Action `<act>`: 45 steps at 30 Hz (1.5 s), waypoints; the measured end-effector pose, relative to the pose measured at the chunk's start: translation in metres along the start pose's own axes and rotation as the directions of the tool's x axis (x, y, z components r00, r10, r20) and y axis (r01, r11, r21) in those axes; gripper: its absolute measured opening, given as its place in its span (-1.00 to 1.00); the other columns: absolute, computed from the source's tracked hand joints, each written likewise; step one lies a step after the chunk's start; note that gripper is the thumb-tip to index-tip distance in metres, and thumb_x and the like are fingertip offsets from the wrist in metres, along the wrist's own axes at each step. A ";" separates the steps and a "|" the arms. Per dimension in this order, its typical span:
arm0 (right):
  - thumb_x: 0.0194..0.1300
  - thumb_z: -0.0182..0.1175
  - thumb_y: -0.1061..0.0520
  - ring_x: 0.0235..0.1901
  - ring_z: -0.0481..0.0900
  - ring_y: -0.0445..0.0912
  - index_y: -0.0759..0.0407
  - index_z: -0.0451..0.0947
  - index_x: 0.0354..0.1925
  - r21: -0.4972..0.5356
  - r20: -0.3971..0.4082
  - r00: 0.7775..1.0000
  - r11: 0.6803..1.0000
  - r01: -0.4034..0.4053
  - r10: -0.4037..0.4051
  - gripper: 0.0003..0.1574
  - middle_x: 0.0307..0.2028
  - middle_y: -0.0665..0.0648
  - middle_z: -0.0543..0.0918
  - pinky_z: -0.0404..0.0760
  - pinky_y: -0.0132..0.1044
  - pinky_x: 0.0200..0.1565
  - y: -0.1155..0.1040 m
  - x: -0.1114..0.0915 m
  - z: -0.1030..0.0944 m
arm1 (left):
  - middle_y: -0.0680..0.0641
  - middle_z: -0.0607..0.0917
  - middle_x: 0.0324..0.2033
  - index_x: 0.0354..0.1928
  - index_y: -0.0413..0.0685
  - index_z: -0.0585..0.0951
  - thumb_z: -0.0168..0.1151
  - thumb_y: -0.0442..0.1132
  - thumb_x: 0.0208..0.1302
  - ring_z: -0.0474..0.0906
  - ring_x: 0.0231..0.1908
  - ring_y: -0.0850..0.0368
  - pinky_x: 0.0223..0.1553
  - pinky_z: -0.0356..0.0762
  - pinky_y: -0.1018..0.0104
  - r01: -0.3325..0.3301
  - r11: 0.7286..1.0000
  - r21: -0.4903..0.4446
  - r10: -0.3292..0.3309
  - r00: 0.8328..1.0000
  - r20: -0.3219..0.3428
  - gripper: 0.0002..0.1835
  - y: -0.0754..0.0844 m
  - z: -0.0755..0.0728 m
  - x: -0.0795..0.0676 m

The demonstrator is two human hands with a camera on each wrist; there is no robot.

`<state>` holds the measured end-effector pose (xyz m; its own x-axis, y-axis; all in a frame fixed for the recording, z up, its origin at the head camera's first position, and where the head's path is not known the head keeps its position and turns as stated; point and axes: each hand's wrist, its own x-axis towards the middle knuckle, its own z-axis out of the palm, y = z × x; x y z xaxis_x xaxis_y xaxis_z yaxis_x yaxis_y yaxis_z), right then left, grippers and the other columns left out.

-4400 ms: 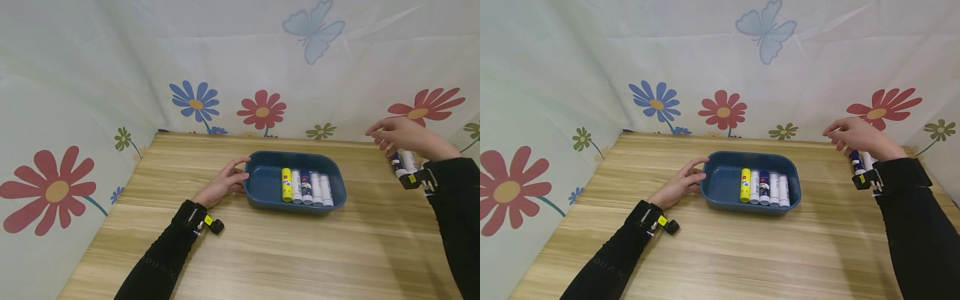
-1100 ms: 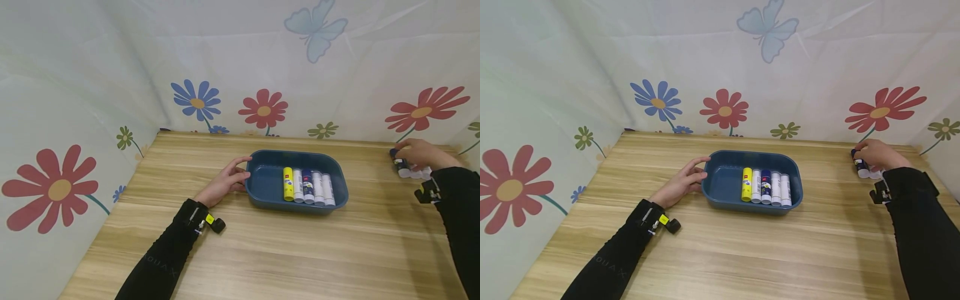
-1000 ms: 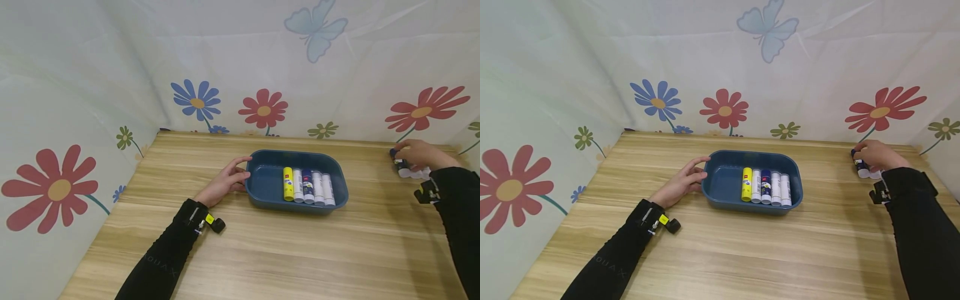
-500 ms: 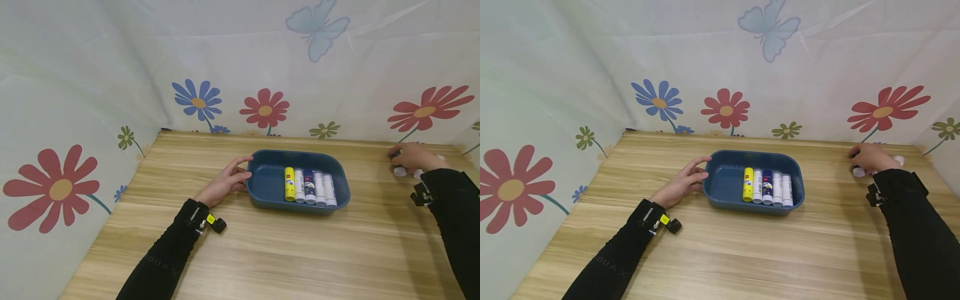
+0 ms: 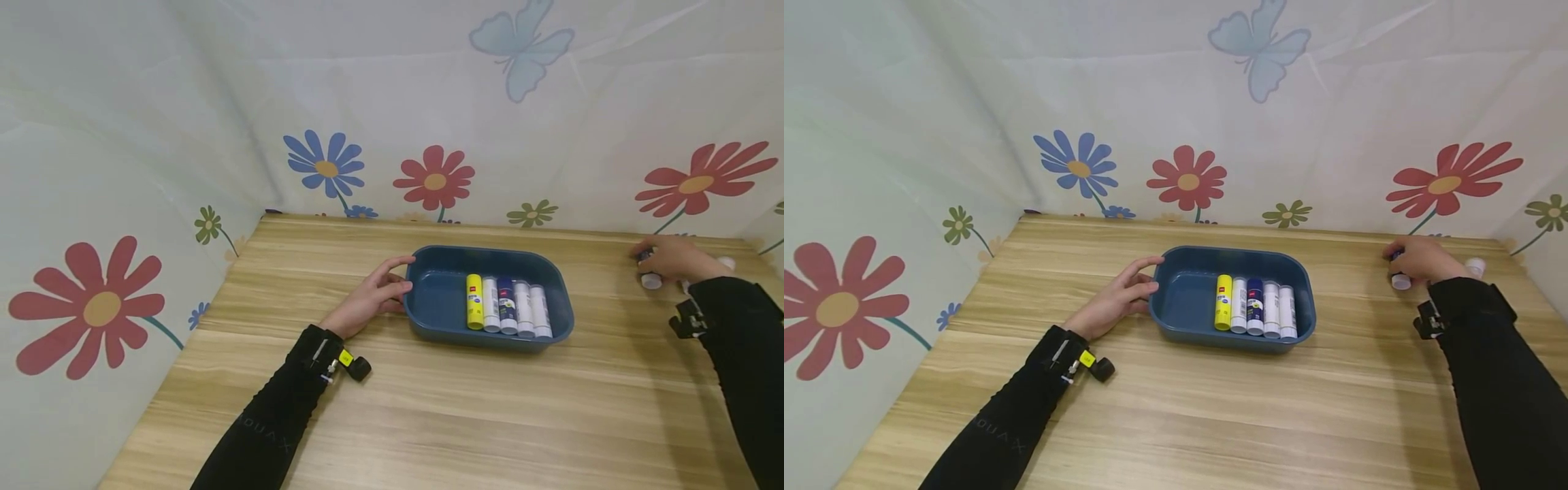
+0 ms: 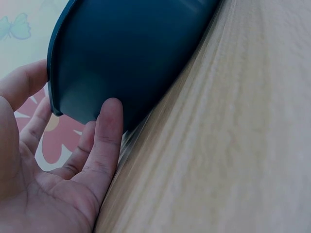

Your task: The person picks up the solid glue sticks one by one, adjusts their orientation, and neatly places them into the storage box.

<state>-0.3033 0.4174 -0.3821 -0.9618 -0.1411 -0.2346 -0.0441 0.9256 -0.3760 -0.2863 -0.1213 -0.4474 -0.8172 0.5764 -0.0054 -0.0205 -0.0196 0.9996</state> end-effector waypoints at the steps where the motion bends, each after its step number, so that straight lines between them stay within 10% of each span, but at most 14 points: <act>1: 0.24 0.12 0.27 -0.45 0.43 0.06 0.61 0.32 0.08 0.012 0.005 1.000 1.000 0.000 0.000 -0.47 -0.22 0.49 0.43 0.45 -0.16 -0.48 0.000 -0.001 0.000 | -0.34 0.40 0.06 0.35 0.39 0.29 0.14 -0.10 0.39 0.56 -0.14 -0.14 -0.01 0.59 0.09 0.001 1.000 0.001 -0.001 1.000 0.001 -0.47 0.000 0.000 0.000; 45: 0.45 -0.05 0.26 -0.18 0.47 0.11 0.59 0.04 0.29 0.323 0.081 0.997 0.946 -0.018 -0.009 -0.40 0.11 0.63 0.18 0.65 -0.15 -0.24 -0.045 -0.006 -0.003 | -0.30 0.42 0.04 0.32 0.42 0.31 0.16 -0.09 0.38 0.54 -0.14 -0.16 0.00 0.59 0.07 0.006 1.000 -0.002 -0.006 1.000 -0.011 -0.48 -0.002 0.000 0.001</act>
<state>-0.2968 0.3778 -0.3608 -0.9364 -0.1770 -0.3029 0.0629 0.7647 -0.6414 -0.2870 -0.1206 -0.4496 -0.8235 0.5672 -0.0113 -0.0259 -0.0177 0.9995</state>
